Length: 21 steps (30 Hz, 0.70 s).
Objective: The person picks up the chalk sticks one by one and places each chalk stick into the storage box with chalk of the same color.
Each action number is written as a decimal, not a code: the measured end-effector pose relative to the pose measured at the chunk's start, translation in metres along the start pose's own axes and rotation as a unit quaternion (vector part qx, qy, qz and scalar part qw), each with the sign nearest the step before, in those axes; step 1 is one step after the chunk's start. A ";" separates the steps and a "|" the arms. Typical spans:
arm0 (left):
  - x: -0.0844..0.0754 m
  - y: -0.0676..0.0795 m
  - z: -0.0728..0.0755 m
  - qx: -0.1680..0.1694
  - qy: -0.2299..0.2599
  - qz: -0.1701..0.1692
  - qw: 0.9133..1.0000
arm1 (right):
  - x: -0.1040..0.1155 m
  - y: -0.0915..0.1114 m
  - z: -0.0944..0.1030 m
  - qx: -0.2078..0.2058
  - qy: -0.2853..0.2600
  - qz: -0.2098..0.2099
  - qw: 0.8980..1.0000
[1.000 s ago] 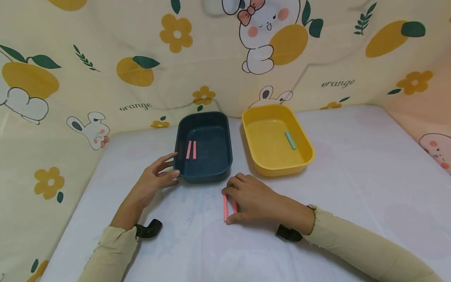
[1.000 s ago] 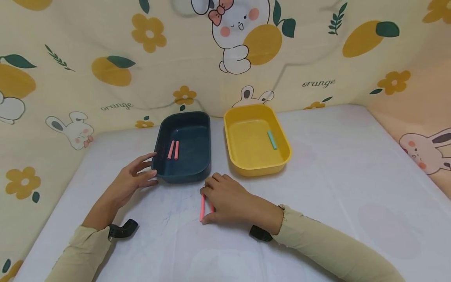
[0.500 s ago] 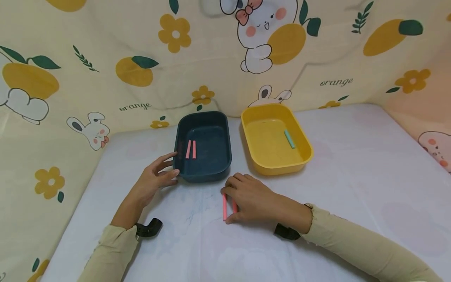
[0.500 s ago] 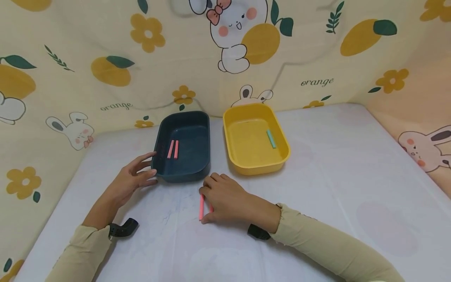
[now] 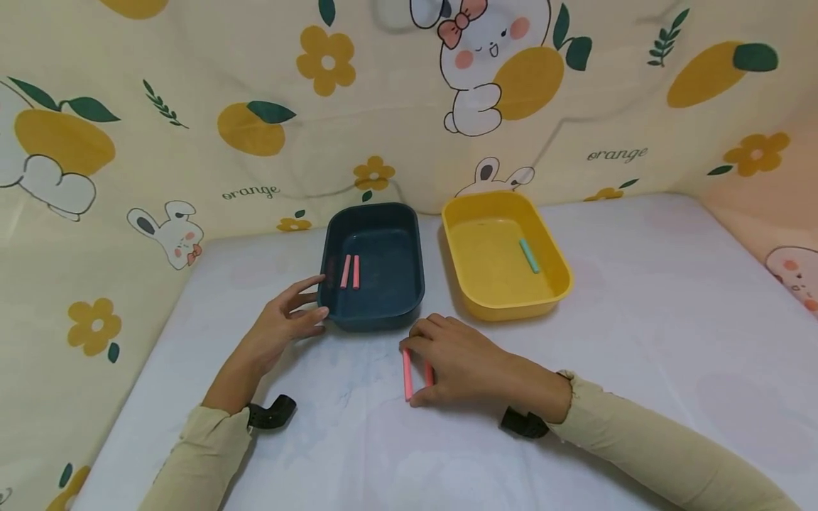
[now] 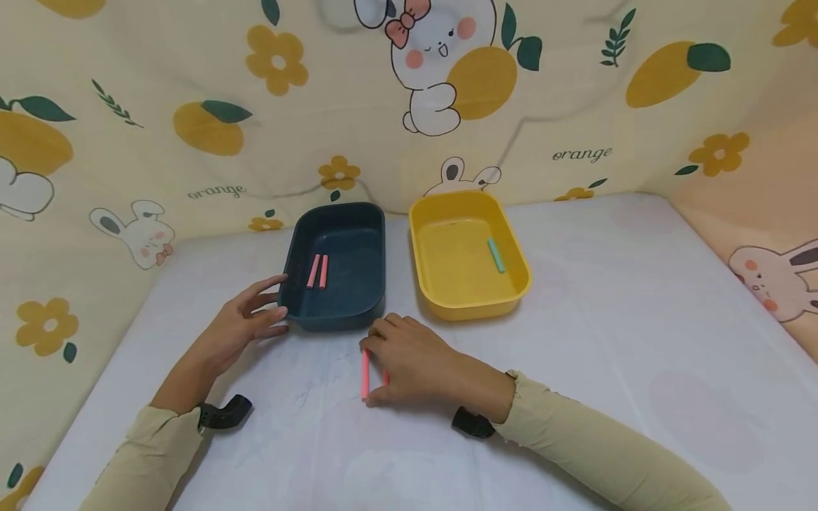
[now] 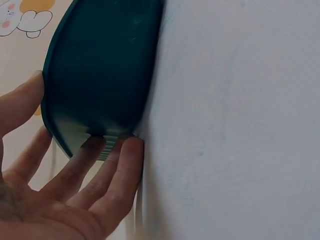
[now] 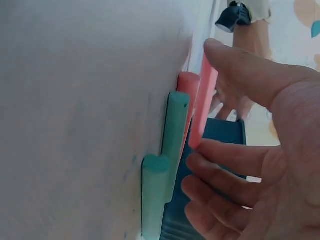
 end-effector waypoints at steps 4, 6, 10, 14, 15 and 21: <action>-0.001 0.000 0.001 0.001 0.000 0.001 1.000 | -0.001 -0.002 0.002 -0.005 -0.002 -0.002 1.000; -0.001 0.000 0.002 0.001 0.000 0.003 1.000 | -0.001 -0.003 0.002 -0.005 -0.004 -0.003 1.000; 0.001 0.001 0.000 -0.001 0.000 0.009 1.000 | -0.001 -0.001 0.003 -0.002 -0.009 -0.005 1.000; 0.000 0.001 0.000 -0.003 -0.002 0.002 1.000 | -0.002 -0.002 0.006 -0.003 -0.012 -0.009 1.000; -0.001 0.001 0.000 -0.003 -0.001 0.001 1.000 | -0.002 -0.002 0.007 -0.004 -0.012 -0.010 1.000; -0.002 0.003 0.001 0.000 0.008 0.004 1.000 | -0.002 -0.004 0.009 -0.006 -0.019 -0.024 1.000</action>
Point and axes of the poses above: each hand's wrist, its own y-axis away from the middle knuckle, its own z-axis out of the back of the hand, x = y × z, the point moved 3 cm from there along -y, towards the middle knuckle, and after that the axes turned 15 degrees about -x, right-handed, at the moved point
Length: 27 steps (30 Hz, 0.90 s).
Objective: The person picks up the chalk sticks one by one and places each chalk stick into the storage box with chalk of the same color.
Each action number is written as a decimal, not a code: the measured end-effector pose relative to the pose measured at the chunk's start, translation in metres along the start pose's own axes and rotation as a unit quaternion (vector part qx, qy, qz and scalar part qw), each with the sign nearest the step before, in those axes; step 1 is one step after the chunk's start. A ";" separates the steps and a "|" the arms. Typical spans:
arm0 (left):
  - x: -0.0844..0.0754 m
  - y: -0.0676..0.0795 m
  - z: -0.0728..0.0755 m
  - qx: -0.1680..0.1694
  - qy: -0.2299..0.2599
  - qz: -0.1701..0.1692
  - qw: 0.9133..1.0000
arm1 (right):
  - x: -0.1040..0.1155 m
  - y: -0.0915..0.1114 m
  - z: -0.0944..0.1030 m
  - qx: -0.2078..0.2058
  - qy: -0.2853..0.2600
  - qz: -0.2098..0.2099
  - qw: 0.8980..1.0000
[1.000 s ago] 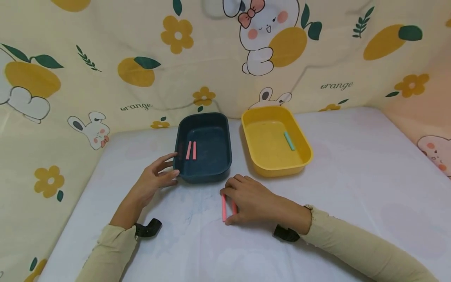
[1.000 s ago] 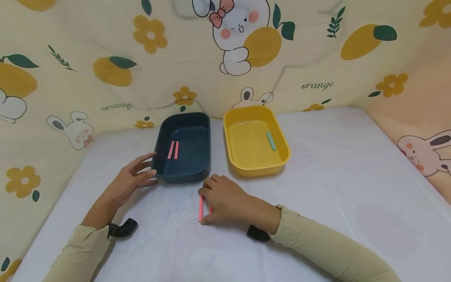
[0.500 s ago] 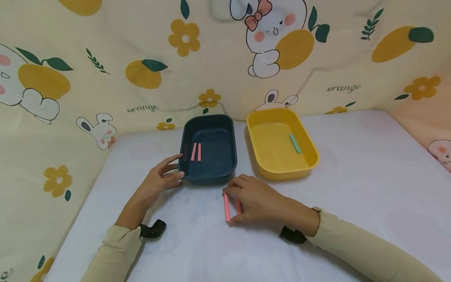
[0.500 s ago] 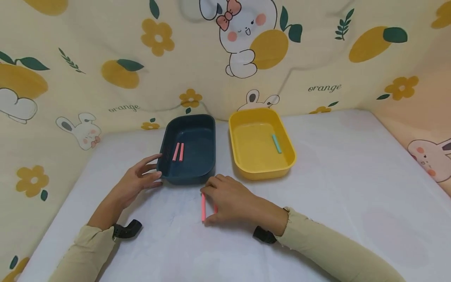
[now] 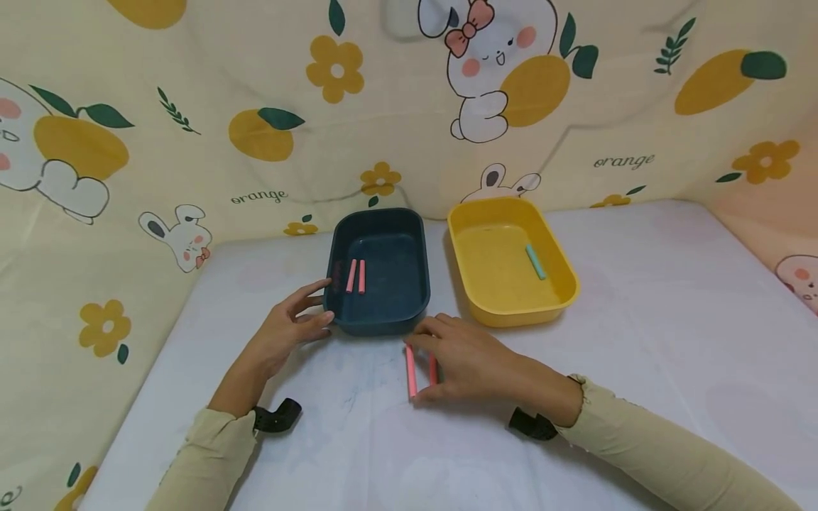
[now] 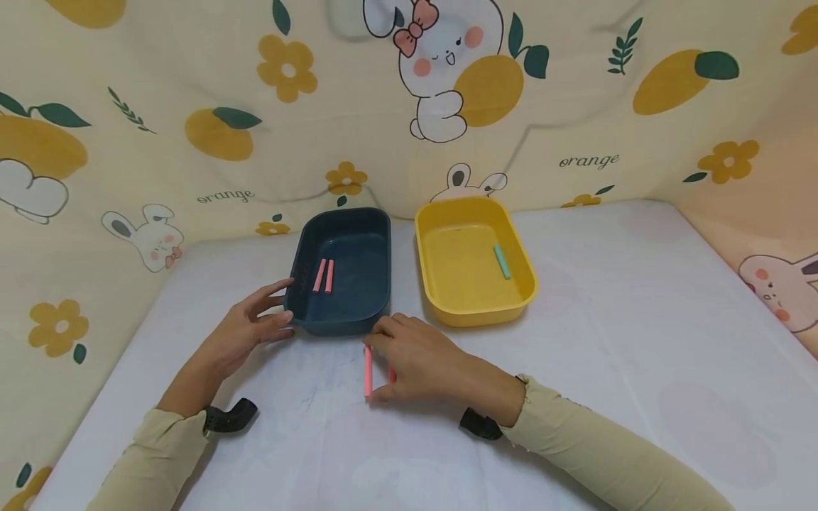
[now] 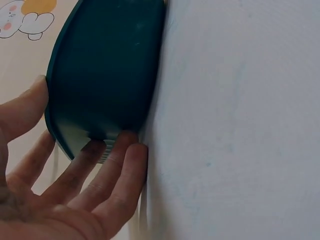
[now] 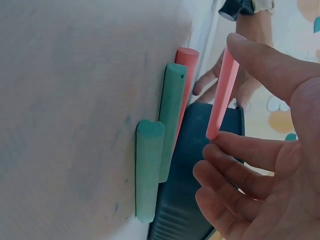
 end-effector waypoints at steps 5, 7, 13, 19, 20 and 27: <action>0.000 -0.001 0.002 0.019 0.012 -0.004 1.000 | -0.001 -0.001 0.002 0.005 -0.008 -0.009 1.000; 0.000 -0.002 0.003 0.027 0.015 -0.004 1.000 | -0.002 -0.001 0.004 0.004 -0.011 -0.015 1.000; 0.003 -0.004 0.004 0.035 0.030 -0.005 0.999 | -0.004 -0.003 0.008 -0.002 -0.021 -0.027 0.999; 0.005 -0.005 0.005 0.035 0.029 -0.011 0.999 | -0.009 -0.005 0.011 -0.013 -0.023 -0.023 0.999; 0.005 -0.005 0.006 0.035 0.029 -0.012 0.999 | -0.009 -0.006 0.013 -0.014 -0.024 -0.021 0.999; 0.002 -0.004 0.004 0.038 0.030 -0.002 0.999 | -0.009 -0.011 0.027 0.006 -0.057 0.007 0.998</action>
Point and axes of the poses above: each hand's wrist, its own y-axis away from the middle knuckle, its own z-axis out of the back of the hand, x = y × z, the point moved 3 cm from there along -y, towards the middle knuckle, and after that the axes turned 15 degrees about -x, right-handed, at the moved point
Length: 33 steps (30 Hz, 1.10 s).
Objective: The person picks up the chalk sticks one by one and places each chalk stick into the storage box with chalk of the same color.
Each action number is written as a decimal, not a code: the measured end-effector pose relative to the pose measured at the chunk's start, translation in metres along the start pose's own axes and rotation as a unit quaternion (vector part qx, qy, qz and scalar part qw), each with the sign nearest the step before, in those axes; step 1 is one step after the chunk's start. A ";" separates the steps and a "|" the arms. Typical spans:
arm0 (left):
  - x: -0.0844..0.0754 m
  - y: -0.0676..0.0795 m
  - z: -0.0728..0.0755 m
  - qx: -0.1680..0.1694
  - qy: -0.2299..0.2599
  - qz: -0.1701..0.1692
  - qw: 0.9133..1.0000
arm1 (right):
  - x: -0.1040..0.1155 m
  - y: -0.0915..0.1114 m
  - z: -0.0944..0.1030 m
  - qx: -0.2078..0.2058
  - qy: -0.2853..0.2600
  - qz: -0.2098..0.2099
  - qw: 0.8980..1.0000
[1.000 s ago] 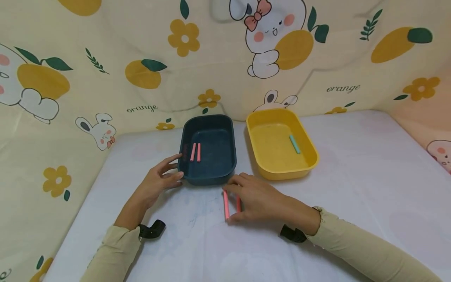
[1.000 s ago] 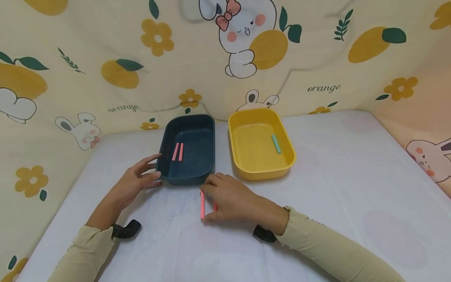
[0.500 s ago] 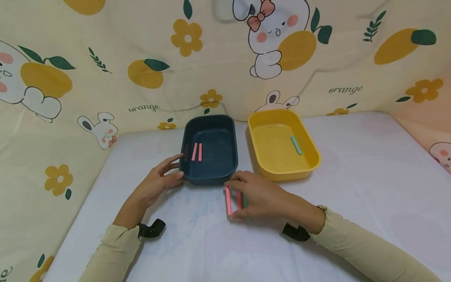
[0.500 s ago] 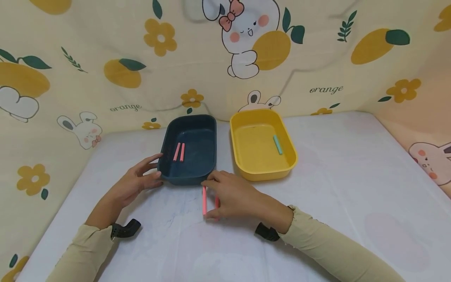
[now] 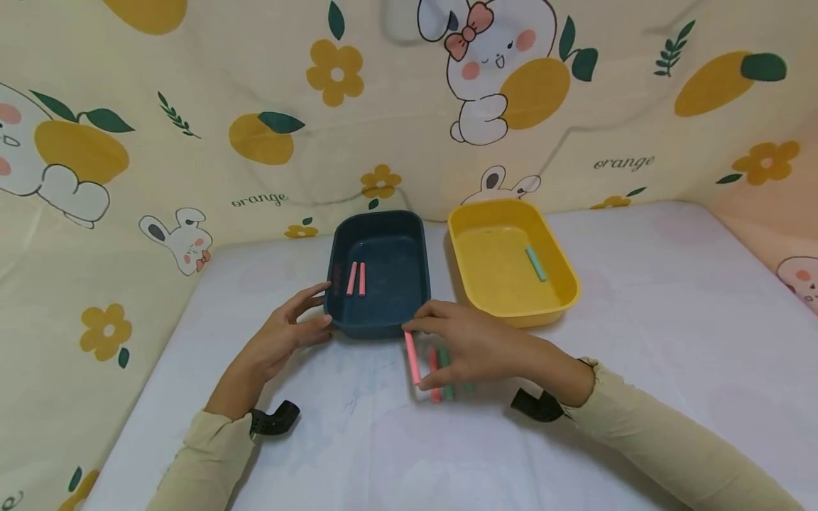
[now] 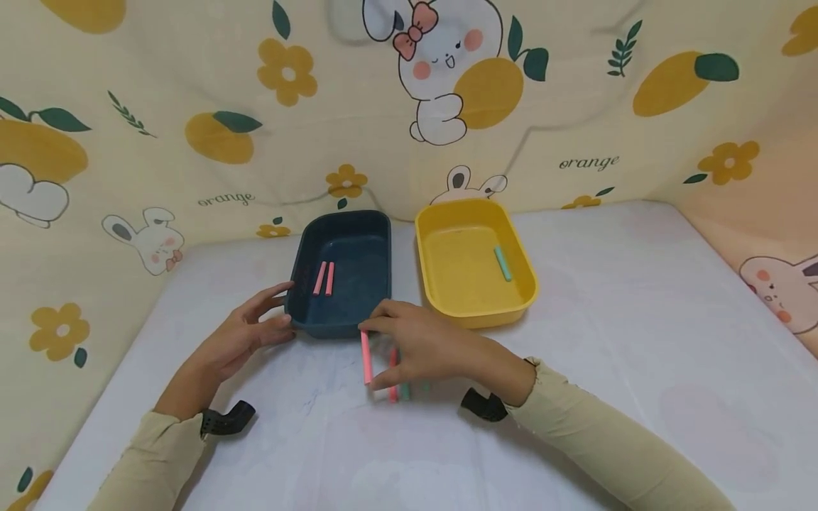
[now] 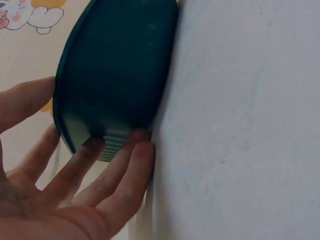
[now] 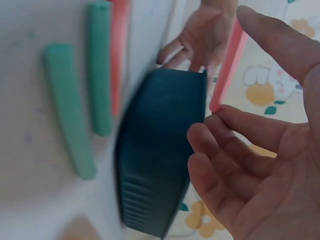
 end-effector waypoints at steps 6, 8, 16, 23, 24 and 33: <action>-0.002 -0.001 -0.002 0.001 -0.001 0.000 1.000 | 0.003 -0.010 0.014 0.007 -0.016 0.003 1.000; -0.002 -0.001 -0.002 0.001 -0.004 -0.003 1.000 | 0.002 -0.015 0.016 0.006 -0.017 0.000 1.000; -0.005 -0.001 -0.003 0.007 -0.015 -0.014 1.000 | -0.003 -0.039 0.020 0.018 -0.008 -0.029 0.999; -0.007 -0.001 -0.003 0.011 -0.015 -0.016 1.000 | -0.011 -0.057 0.024 0.025 -0.008 -0.048 0.998; -0.007 -0.001 -0.003 0.011 -0.016 -0.017 1.000 | -0.012 -0.060 0.024 0.028 -0.007 -0.048 0.998; -0.006 0.005 -0.002 0.012 -0.025 -0.012 1.000 | -0.018 -0.081 0.017 0.046 0.000 -0.059 0.997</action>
Point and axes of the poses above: each hand's wrist, its own y-axis away from the middle knuckle, its own z-axis out of the back of the hand, x = y × z, the point moved 3 cm from there along -y, towards the middle knuckle, and after that the axes turned 15 degrees about -x, right-handed, at the moved point
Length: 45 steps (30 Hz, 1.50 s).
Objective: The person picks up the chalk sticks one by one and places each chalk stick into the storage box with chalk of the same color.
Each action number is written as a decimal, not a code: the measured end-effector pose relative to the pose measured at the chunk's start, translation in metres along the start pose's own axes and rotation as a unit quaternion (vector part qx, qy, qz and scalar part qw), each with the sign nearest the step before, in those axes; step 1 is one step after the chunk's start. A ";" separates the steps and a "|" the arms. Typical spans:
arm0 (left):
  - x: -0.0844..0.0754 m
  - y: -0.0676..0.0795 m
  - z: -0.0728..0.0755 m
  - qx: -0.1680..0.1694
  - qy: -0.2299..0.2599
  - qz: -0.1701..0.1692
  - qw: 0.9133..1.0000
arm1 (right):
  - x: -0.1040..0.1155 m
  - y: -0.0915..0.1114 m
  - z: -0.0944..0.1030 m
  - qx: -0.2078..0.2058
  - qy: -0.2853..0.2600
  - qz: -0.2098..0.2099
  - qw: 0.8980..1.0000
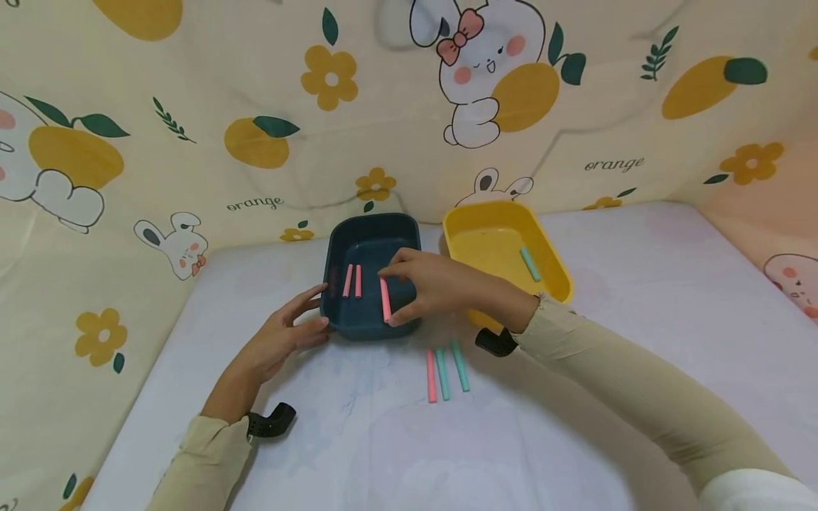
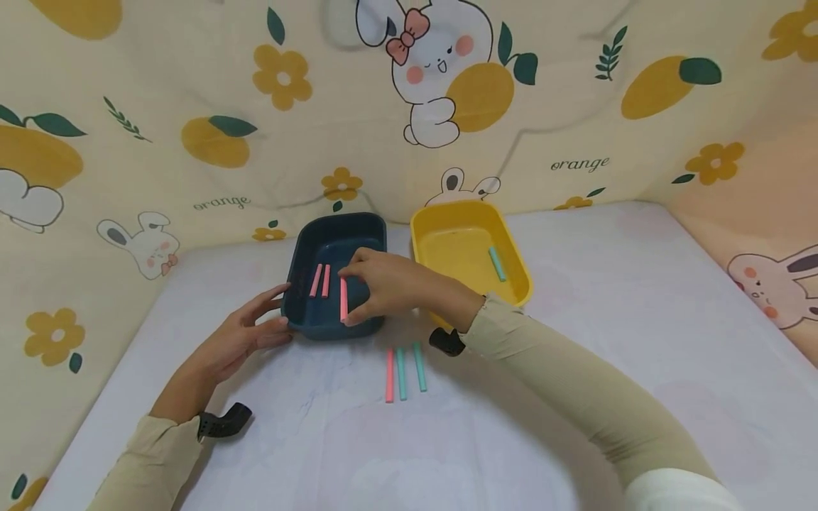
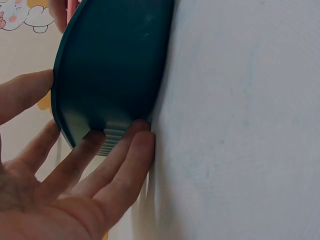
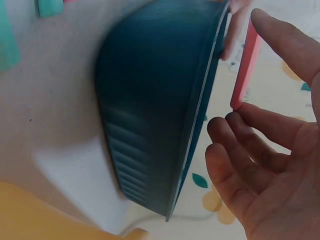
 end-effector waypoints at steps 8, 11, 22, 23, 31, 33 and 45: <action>0.004 -0.001 0.000 0.001 -0.002 0.006 1.000 | -0.008 -0.017 -0.010 0.006 0.013 -0.005 1.000; 0.005 0.000 0.000 0.001 -0.005 0.006 1.000 | -0.009 -0.023 -0.011 0.010 0.019 0.001 1.000; 0.006 -0.003 -0.001 -0.003 -0.007 0.006 1.000 | -0.015 -0.038 -0.015 0.027 0.027 0.003 0.999; 0.006 -0.003 -0.001 -0.005 -0.008 0.008 1.000 | -0.016 -0.039 -0.015 0.028 0.026 0.004 0.999; 0.005 -0.003 -0.001 -0.011 -0.007 0.018 1.000 | -0.022 -0.048 -0.022 0.025 0.020 0.008 0.999; 0.005 -0.002 0.000 -0.011 -0.005 0.019 1.000 | -0.023 -0.051 -0.024 0.025 0.020 0.005 0.999; 0.005 -0.002 -0.001 -0.009 -0.002 0.016 1.000 | -0.025 -0.067 -0.038 0.030 0.040 0.012 0.999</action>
Point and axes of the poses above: each hand's wrist, its own y-axis away from the middle knuckle, its own z-axis out of the back of the hand, x = y × z, the point moved 3 cm from there along -y, towards the middle knuckle, and after that the axes turned 15 degrees about -x, right-handed, at the moved point
